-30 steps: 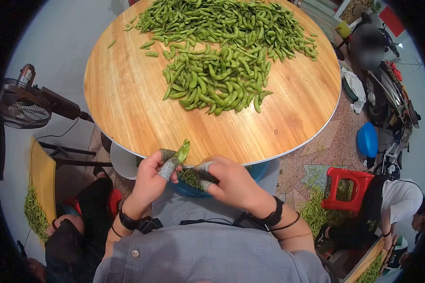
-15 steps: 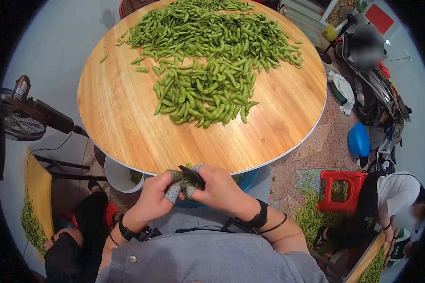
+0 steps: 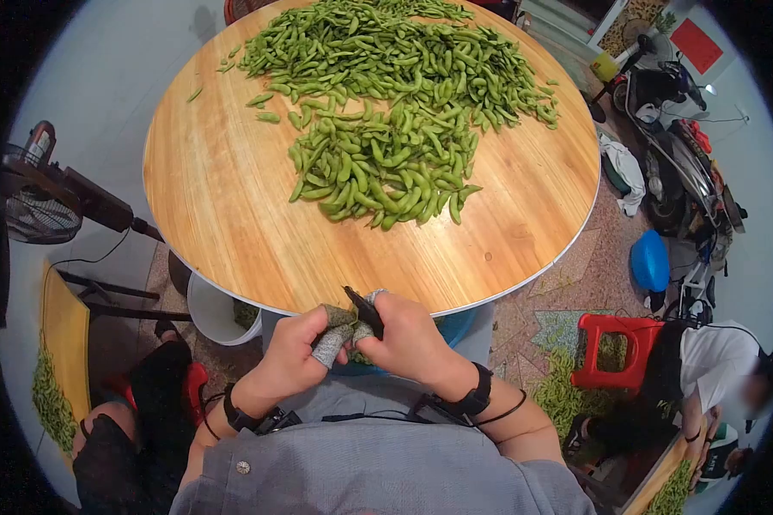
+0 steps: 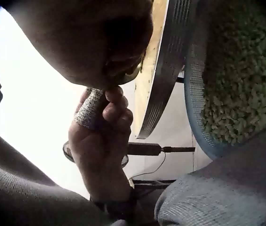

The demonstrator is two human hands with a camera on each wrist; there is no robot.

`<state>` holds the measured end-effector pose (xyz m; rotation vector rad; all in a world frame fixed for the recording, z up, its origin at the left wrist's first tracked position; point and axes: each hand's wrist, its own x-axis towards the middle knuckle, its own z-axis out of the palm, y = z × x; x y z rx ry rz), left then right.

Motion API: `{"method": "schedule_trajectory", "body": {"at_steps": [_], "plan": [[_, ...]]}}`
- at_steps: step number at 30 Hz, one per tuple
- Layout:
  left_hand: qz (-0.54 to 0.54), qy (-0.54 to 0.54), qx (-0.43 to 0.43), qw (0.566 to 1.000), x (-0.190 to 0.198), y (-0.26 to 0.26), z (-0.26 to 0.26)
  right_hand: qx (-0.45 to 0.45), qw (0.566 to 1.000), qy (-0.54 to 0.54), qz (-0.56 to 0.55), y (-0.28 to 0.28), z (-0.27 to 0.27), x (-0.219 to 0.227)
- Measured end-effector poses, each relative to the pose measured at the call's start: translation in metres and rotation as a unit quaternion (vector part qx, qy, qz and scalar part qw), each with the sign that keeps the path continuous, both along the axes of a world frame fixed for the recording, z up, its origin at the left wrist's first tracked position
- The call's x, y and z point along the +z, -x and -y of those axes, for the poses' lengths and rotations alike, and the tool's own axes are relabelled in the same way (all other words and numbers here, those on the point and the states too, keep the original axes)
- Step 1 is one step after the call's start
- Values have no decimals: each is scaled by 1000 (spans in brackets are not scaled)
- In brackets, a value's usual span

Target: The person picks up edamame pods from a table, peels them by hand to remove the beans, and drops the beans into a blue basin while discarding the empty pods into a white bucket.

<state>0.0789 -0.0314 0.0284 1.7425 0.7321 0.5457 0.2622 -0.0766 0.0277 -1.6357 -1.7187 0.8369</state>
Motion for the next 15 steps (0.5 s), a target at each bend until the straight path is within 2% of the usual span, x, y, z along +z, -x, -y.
{"method": "schedule_trajectory", "body": {"at_steps": [2, 3, 5, 7, 8, 9, 11, 13, 15], "plan": [[47, 71, 36, 996, 1, 0, 1, -1, 1000, -9, 3, 1, -1, -1], [46, 74, 39, 995, 1, 1, 0, -1, 999, -4, -37, -1, -2, -3], [93, 165, 83, 978, -2, 3, -2, 0, 997, 9, -78, -2, -1, -5], [119, 191, 86, 971, -9, 9, -2, -10, 996, 43, -78, -5, 0, -5], [120, 203, 97, 967, -8, 10, -2, -15, 993, 100, -67, -9, 0, -4], [121, 215, 106, 963, -8, 11, -3, -16, 993, 101, -65, -8, 0, -6], [119, 200, 104, 967, -13, 12, -2, -37, 958, 90, -271, -3, -1, -10], [115, 183, 101, 971, -15, 12, -1, -63, 952, 98, -283, 5, -5, -7], [90, 120, 74, 986, -13, 10, -1, -88, 946, 104, -293, 6, -10, -6]]}}
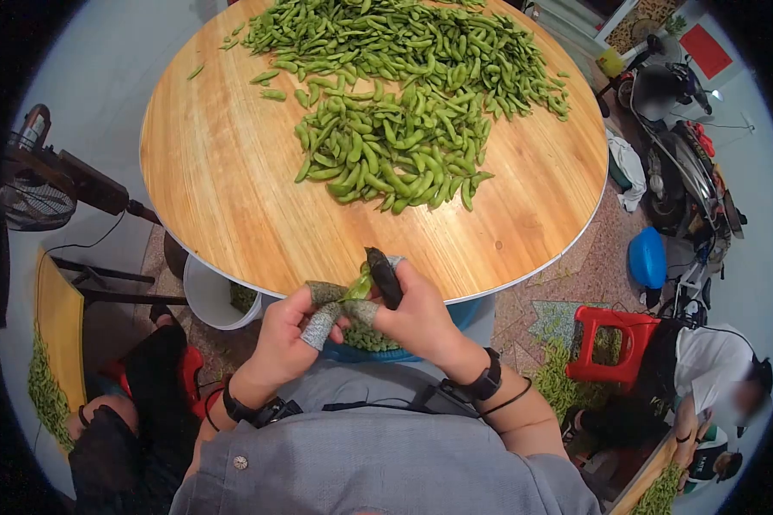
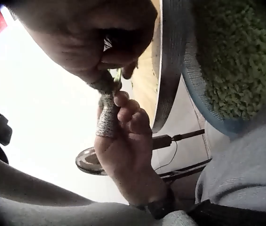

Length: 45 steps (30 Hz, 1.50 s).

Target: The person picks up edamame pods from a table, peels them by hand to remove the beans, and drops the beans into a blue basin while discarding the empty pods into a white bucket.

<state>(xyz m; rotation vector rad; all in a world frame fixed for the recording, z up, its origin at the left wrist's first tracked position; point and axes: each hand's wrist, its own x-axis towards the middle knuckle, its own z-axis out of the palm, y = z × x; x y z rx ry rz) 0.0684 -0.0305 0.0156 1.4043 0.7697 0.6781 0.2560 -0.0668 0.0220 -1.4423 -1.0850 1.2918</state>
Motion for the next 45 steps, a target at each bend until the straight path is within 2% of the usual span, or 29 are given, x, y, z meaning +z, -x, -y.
{"method": "schedule_trajectory", "body": {"at_steps": [2, 3, 4, 5, 6, 8, 11, 13, 14, 15, 16, 17, 20, 21, 23, 24, 26, 27, 30, 32, 33, 34, 36, 37, 39, 40, 41, 43, 45], "plan": [[-40, -47, -2, 998, 6, -1, -1, 29, 991, -6, 133, -1, -4, -4], [-81, -93, -3, 992, 8, -2, -1, 31, 991, -7, 133, -1, -5, -1], [-80, -93, -2, 992, 4, -3, 0, 54, 981, 1, 187, 1, -6, 5], [-100, -152, 7, 983, -2, -4, 1, 77, 968, 7, 240, 1, -8, 8], [-119, -209, 15, 970, -6, -6, 2, 78, 967, 5, 242, 3, -8, 8], [-127, -258, 29, 957, -8, -9, 2, 81, 951, -44, 296, 9, -5, 7], [-126, -256, 24, 958, -6, -10, 1, 83, 948, -74, 297, 8, -3, -4], [-113, -236, 58, 964, -8, -11, 1, 97, 947, -72, 299, 5, -3, -11], [-114, -232, 58, 964, -9, -11, 2, 72, 983, -75, 149, 3, -5, -15], [-69, -104, 79, 989, -10, -11, 0, 45, 996, -78, -5, 3, -6, -17], [-22, 23, 100, 994, -12, -11, -1, 48, 996, -77, -6, 2, -6, -18], [12, 68, 83, 994, -15, -8, -3, 49, 994, -93, 18, 1, -5, -19], [3, 2, 79, 997, -13, -11, -3, 60, 991, -103, 58, 0, -7, 2], [3, 2, 80, 997, -7, -11, -5, 92, 989, -95, 73, -4, -5, 2], [-72, -87, 39, 993, 6, -8, -12, 125, 984, -90, 87, -7, -5, 3], [-71, -89, 40, 993, 3, -9, -13, 134, 983, -88, 90, -7, -5, 3], [22, -27, 50, 998, -8, -11, -12, 142, 981, -90, 98, -9, -4, 0], [83, 37, 91, 992, -4, -17, -10, 125, 984, -96, 87, -8, -2, -7], [87, 35, 94, 991, -7, -21, -10, 81, 983, -142, 83, -3, 2, -12], [80, 62, 77, 992, -10, -21, -10, 93, 966, -86, 224, -3, 5, 3], [72, 91, 60, 991, -10, -19, -10, 91, 966, -89, 224, -3, 7, 3], [72, 88, 59, 992, -9, -18, -11, 91, 969, -104, 204, -3, 8, 2], [20, -41, 43, 998, -6, -15, -11, 90, 971, -121, 184, -4, 7, 3], [19, -43, 42, 998, -5, -15, -9, 89, 974, -106, 179, -6, 6, 4], [104, 58, 108, 987, -4, -20, -4, 88, 976, -94, 174, -8, 5, -2], [103, 56, 107, 987, -4, -21, -2, 73, 984, -94, 134, -8, 5, -15], [73, 12, 112, 991, -4, -23, 0, 58, 989, -94, 94, -7, 5, -22], [41, -31, 115, 992, -4, -22, 1, 50, 988, -93, 113, -4, 3, -21], [-50, -225, 103, 968, -3, -21, 1, 43, 986, -91, 133, -2, 2, -17]]}}
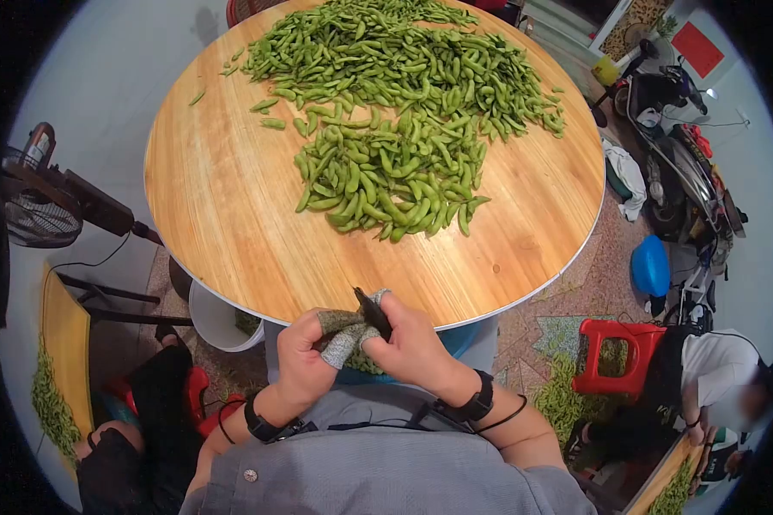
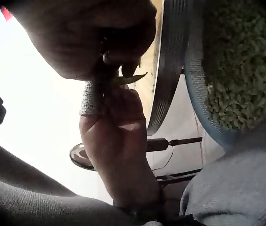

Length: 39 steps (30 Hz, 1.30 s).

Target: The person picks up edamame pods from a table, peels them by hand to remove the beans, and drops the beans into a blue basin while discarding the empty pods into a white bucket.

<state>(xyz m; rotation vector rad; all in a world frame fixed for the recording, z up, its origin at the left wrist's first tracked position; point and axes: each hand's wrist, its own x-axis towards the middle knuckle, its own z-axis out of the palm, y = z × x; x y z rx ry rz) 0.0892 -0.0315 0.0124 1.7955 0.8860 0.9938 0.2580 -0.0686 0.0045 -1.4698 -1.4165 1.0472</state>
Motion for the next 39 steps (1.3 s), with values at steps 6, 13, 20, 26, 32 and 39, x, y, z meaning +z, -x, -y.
{"method": "schedule_trajectory", "body": {"at_steps": [6, 13, 20, 26, 32, 39], "plan": [[191, 278, -21, 941, -14, 1, 5, -17, 998, -31, 49, 5, -2, 8], [264, 274, 54, 923, -19, 33, -11, 58, 998, 14, 28, -5, 6, 16], [171, 119, 330, 921, -40, 140, -40, 148, 983, -87, 73, -19, 1, 27], [-335, -19, 386, 859, -70, 197, -51, -66, 954, -120, 268, -45, -60, 29], [-391, -146, 369, 830, -43, 184, -59, -124, 894, -171, 395, -51, -93, 8], [-426, 62, 353, 831, -77, 205, -79, -122, 988, -69, 69, -50, -54, 18]]}}
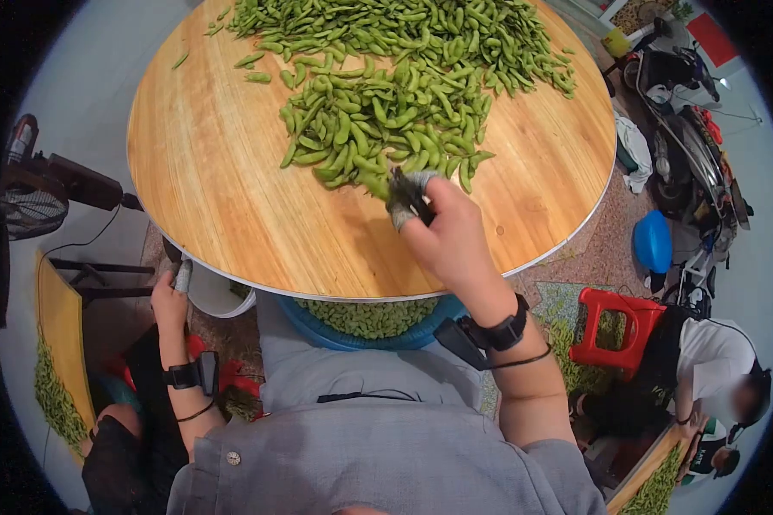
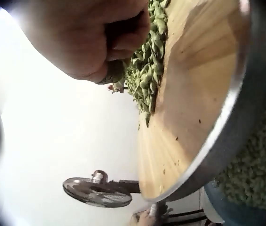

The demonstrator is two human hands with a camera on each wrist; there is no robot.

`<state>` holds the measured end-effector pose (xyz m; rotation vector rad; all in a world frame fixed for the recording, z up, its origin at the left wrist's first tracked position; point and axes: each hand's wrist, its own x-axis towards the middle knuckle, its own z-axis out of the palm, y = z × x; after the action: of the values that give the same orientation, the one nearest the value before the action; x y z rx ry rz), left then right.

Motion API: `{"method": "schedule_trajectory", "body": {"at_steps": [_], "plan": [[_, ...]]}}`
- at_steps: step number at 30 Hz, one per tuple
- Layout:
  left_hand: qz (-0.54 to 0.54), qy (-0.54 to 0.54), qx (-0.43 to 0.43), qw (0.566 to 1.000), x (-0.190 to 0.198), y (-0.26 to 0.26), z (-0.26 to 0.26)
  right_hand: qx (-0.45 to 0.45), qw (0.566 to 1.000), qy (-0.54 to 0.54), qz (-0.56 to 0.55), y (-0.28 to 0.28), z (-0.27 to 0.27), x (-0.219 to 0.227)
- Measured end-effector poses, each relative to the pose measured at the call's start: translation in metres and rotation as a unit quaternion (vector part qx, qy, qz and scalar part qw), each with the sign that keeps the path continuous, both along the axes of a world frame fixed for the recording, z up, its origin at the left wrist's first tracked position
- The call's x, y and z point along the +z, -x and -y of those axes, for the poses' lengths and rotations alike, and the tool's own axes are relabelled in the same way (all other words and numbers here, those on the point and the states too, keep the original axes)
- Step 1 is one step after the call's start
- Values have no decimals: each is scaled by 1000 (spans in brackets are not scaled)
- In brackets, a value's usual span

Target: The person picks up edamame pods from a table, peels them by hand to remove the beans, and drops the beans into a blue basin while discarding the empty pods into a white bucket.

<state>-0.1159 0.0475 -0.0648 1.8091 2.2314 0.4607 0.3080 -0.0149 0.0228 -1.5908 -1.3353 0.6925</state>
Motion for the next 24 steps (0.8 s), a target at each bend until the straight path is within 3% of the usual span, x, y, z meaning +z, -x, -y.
{"method": "schedule_trajectory", "body": {"at_steps": [2, 3, 4, 6, 8, 10, 12, 13, 15, 16, 17, 18, 20, 21, 22, 24], "plan": [[-73, -112, -112, 985, -21, 11, -1, 32, 998, 16, -53, 0, 11, -1], [-106, -178, -111, 972, -15, 2, 2, 68, 991, 31, -106, 0, 15, -1], [-107, -178, -113, 972, 3, -16, 6, 67, 991, 31, -108, 1, 19, 1], [23, -257, -140, 956, 55, -67, 22, 148, 981, 68, -103, 5, 27, 10], [99, -248, -242, 933, 85, -120, 43, 173, 980, 63, -74, 13, 29, 22], [190, -161, -407, 879, 110, -161, 55, 226, 967, 111, 42, 20, 31, 36], [184, -45, -510, 839, 113, -180, 59, 236, 968, 57, 66, 24, 35, 41], [184, -47, -512, 838, 112, -184, 60, 224, 971, 42, 65, 24, 37, 41], [196, 50, -517, 832, 103, -191, 61, 205, 977, 25, 62, 24, 43, 41], [193, 51, -523, 829, 100, -194, 63, 173, 982, 68, 27, 23, 46, 42], [371, 148, -431, 810, 97, -195, 66, 142, 984, 110, -8, 23, 48, 42], [530, 238, -315, 751, 94, -195, 68, 138, 984, 107, -11, 23, 52, 36], [580, 245, -271, 728, 90, -196, 68, 164, 986, 15, -34, 27, 59, 18], [632, 251, -222, 699, 90, -195, 69, 197, 979, 28, -38, 28, 62, 19], [630, 251, -222, 701, 90, -195, 70, 198, 979, 26, -40, 28, 64, 18], [668, 270, -212, 660, 91, -197, 71, 246, 965, 77, -39, 26, 67, 14]]}}
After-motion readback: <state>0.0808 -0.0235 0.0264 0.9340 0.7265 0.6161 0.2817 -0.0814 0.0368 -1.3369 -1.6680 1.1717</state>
